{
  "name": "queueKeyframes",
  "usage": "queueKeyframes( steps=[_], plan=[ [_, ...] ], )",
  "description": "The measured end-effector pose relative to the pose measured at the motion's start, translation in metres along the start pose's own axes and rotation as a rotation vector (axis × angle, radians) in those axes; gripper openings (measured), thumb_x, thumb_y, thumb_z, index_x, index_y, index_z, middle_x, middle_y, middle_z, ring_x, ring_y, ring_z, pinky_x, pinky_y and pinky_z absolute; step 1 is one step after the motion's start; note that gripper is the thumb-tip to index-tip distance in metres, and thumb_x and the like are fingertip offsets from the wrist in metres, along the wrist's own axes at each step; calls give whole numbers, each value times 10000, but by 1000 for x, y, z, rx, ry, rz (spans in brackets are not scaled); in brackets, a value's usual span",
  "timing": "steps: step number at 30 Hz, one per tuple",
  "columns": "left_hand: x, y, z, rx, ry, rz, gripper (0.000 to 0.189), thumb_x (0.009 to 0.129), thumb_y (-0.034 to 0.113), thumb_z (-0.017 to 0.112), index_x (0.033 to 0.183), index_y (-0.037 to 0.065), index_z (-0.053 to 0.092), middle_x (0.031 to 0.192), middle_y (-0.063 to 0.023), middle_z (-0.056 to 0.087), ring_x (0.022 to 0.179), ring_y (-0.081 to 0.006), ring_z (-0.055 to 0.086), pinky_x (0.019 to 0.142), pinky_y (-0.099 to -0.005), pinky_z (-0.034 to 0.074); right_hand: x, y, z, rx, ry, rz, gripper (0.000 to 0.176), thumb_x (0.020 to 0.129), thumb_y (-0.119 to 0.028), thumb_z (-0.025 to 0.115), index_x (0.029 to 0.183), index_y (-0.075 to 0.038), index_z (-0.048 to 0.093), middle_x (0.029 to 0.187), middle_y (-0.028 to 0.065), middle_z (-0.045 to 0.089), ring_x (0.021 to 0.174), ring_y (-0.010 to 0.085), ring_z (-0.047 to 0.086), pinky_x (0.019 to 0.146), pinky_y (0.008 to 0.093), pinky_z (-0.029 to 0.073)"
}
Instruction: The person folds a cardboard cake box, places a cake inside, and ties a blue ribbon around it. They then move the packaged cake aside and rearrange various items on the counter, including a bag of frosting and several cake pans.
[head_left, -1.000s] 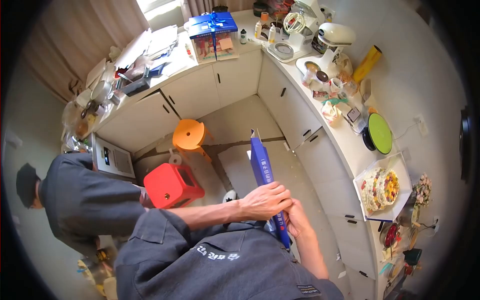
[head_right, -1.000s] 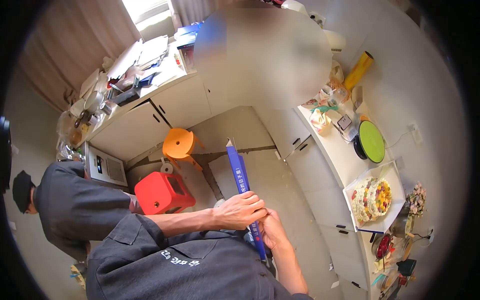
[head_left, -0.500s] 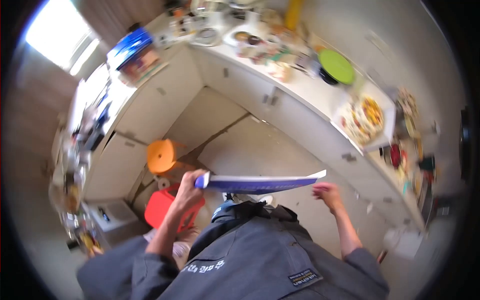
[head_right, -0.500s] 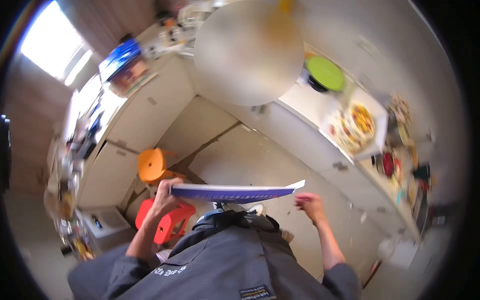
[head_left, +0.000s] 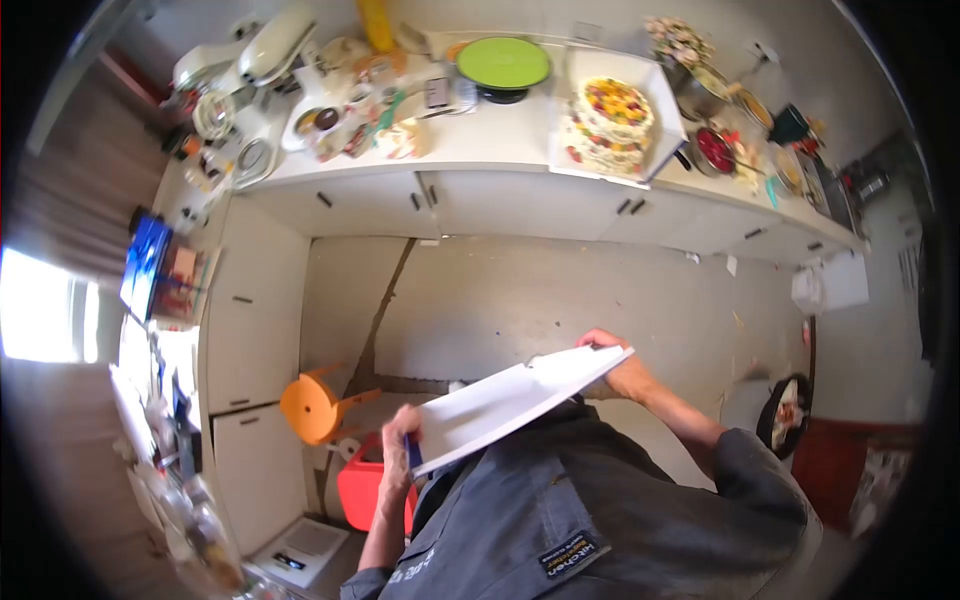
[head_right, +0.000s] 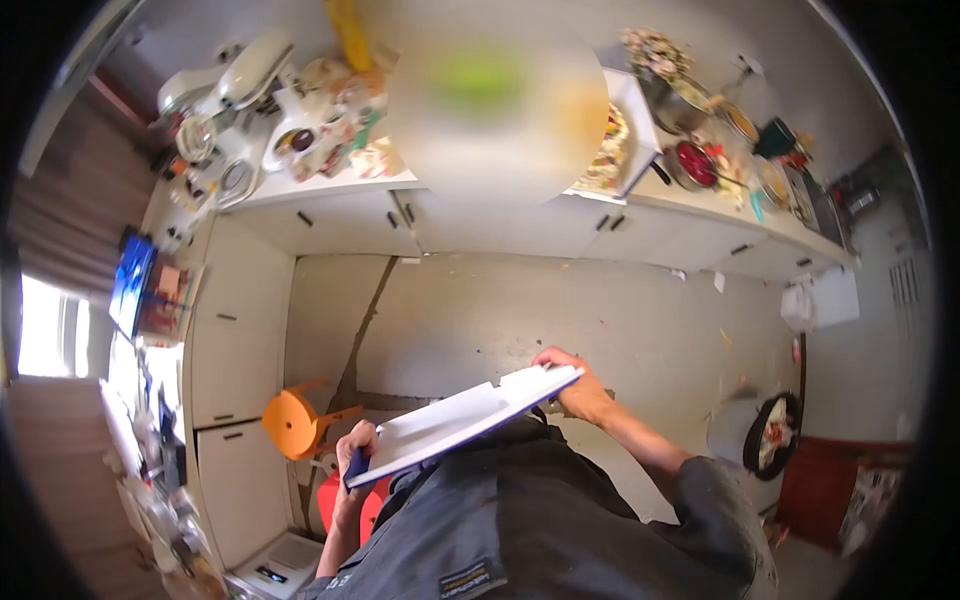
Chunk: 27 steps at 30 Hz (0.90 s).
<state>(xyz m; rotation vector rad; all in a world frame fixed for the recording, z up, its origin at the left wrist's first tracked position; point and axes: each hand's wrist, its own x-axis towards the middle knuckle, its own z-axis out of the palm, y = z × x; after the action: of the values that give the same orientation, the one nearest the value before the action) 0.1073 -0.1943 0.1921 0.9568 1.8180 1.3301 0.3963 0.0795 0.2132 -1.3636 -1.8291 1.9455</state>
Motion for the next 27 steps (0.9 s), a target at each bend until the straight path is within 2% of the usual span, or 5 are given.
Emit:
queueKeyframes(
  steps=[6, 10, 13, 19, 27],
  plan=[
    [-13, -35, 5, 240, -112, 167, 292, 723, 72, 698, 629, 94, 422, 675, -23, 451, 746, -226, 471, 713, -337, 351, -46, 39, -18, -251, -297, -471, 147, 780, -27, 721, 846, -49, 592, 840, 54, 627, 785, 175, 606, 713, 313, 484],
    [-23, -25, 2, 539, -106, 120, 315, 743, 242, 806, 896, 84, 581, 966, -51, 658, 999, -266, 591, 932, -409, 420, -71, 36, -26, -161, -257, -240, 139, 786, 36, 733, 853, -31, 631, 893, 31, 634, 839, 155, 612, 738, 313, 498],
    [-22, 33, -11, -308, -102, -317, 423, 736, 331, 849, 940, 45, 613, 1079, -90, 670, 1097, -247, 609, 999, -419, 449, -78, 36, -34, 31, -307, -63, 153, 801, 74, 733, 899, -33, 685, 1026, 22, 664, 954, 134, 623, 806, 297, 516],
    [-25, 42, -50, -406, -192, -208, 601, 879, 562, 773, 1044, -5, 661, 1210, -185, 653, 1039, -249, 647, 943, -385, 508, -98, 32, -55, 236, -434, 87, 320, 784, 55, 806, 1082, -60, 782, 1228, 60, 655, 1114, 151, 612, 952, 269, 508],
    [-25, 3, -29, -820, 13, -215, 348, 983, 335, 714, 1044, -2, 653, 1147, -192, 662, 880, -247, 663, 781, -379, 554, -99, 27, -56, 260, -438, 90, 298, 814, 23, 816, 1099, -57, 791, 1261, 90, 648, 1128, 172, 620, 975, 297, 523]
  ],
)
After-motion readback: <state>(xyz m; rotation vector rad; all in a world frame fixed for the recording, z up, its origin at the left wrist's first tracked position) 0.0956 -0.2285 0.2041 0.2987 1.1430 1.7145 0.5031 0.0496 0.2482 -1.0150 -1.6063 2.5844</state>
